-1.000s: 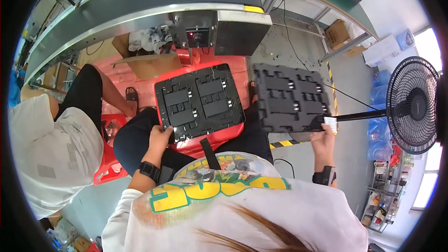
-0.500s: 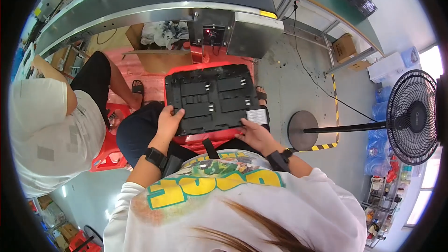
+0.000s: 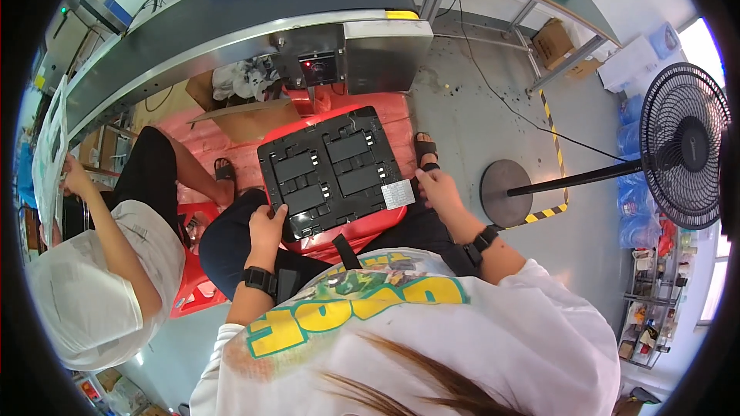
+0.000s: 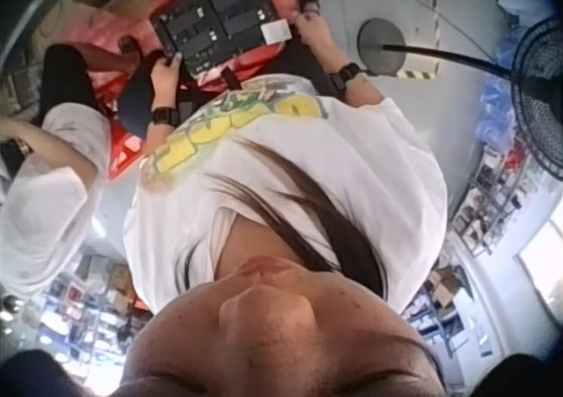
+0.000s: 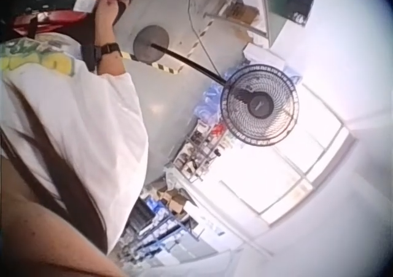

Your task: Assembling plastic panels and components on a factory conveyor belt.

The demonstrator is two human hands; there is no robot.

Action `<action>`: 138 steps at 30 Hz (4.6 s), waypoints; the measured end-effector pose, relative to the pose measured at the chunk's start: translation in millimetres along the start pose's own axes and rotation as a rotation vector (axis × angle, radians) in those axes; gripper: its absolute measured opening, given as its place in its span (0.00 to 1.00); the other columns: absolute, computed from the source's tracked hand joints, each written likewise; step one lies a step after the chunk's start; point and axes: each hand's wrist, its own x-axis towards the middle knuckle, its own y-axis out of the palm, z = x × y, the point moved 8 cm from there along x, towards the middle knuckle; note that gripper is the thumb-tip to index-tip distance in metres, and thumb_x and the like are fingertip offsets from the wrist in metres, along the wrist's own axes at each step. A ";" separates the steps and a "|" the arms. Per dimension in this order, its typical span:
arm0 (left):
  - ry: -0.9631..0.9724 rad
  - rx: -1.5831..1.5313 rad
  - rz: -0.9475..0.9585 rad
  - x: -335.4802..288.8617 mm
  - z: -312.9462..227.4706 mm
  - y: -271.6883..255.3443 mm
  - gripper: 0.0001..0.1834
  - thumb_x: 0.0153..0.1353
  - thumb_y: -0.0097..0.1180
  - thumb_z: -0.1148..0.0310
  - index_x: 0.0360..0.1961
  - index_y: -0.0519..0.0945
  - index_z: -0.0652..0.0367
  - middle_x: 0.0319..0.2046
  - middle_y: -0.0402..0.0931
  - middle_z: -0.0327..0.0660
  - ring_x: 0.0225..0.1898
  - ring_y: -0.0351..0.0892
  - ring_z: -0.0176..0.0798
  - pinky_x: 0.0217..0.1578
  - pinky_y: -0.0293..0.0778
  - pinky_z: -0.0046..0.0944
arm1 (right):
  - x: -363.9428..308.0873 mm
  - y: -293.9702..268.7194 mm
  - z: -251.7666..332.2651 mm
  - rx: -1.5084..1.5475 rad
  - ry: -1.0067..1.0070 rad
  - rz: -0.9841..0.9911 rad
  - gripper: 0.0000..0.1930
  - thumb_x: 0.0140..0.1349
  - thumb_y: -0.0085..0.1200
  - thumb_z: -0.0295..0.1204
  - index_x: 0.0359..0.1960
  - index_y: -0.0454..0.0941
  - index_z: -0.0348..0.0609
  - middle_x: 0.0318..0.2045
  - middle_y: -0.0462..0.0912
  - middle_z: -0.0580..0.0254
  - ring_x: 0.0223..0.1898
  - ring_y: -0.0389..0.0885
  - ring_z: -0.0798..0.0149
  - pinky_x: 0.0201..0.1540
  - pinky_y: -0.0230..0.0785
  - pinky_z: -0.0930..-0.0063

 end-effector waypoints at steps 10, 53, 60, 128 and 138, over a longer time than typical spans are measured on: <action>-0.105 0.020 0.108 -3.1 19.8 12.5 0.25 0.49 0.61 0.57 0.33 0.75 0.74 0.26 0.76 0.55 0.31 0.78 0.51 0.34 0.71 0.41 | 49.6 46.4 28.3 -0.223 -0.129 0.191 0.33 0.46 0.56 0.57 0.27 0.79 0.29 0.19 0.79 0.55 0.24 0.80 0.62 0.28 0.71 0.73; 0.567 0.548 0.118 32.9 -115.5 86.2 0.40 0.51 0.51 0.51 0.62 0.57 0.60 0.64 0.45 0.56 0.66 0.39 0.60 0.62 0.34 0.61 | 109.0 -367.0 150.6 1.375 -0.560 -0.425 0.13 0.49 0.53 0.23 0.38 0.72 0.36 0.37 0.78 0.55 0.38 0.78 0.54 0.44 0.74 0.62; 0.588 0.542 0.207 41.0 -127.0 94.0 0.41 0.50 0.52 0.50 0.61 0.58 0.62 0.64 0.45 0.56 0.65 0.39 0.61 0.62 0.33 0.62 | 281.6 -478.6 164.9 0.609 -0.745 -0.618 0.20 0.50 0.48 0.14 0.47 0.68 0.38 0.39 0.76 0.55 0.43 0.74 0.63 0.48 0.64 0.76; 0.100 0.132 -0.161 58.4 -26.8 24.8 0.41 0.53 0.50 0.52 0.63 0.51 0.60 0.53 0.59 0.60 0.55 0.58 0.59 0.56 0.52 0.56 | 168.2 -113.2 564.8 1.136 -0.751 0.062 0.17 0.64 0.43 0.30 0.53 0.60 0.37 0.50 0.69 0.48 0.49 0.71 0.47 0.48 0.70 0.48; 0.123 0.106 -0.128 60.2 -31.5 25.0 0.41 0.52 0.52 0.54 0.62 0.51 0.62 0.51 0.61 0.58 0.53 0.60 0.58 0.54 0.54 0.53 | 237.5 -67.6 559.5 1.126 -0.705 0.089 0.22 0.65 0.41 0.40 0.55 0.57 0.38 0.51 0.66 0.42 0.49 0.70 0.39 0.48 0.70 0.45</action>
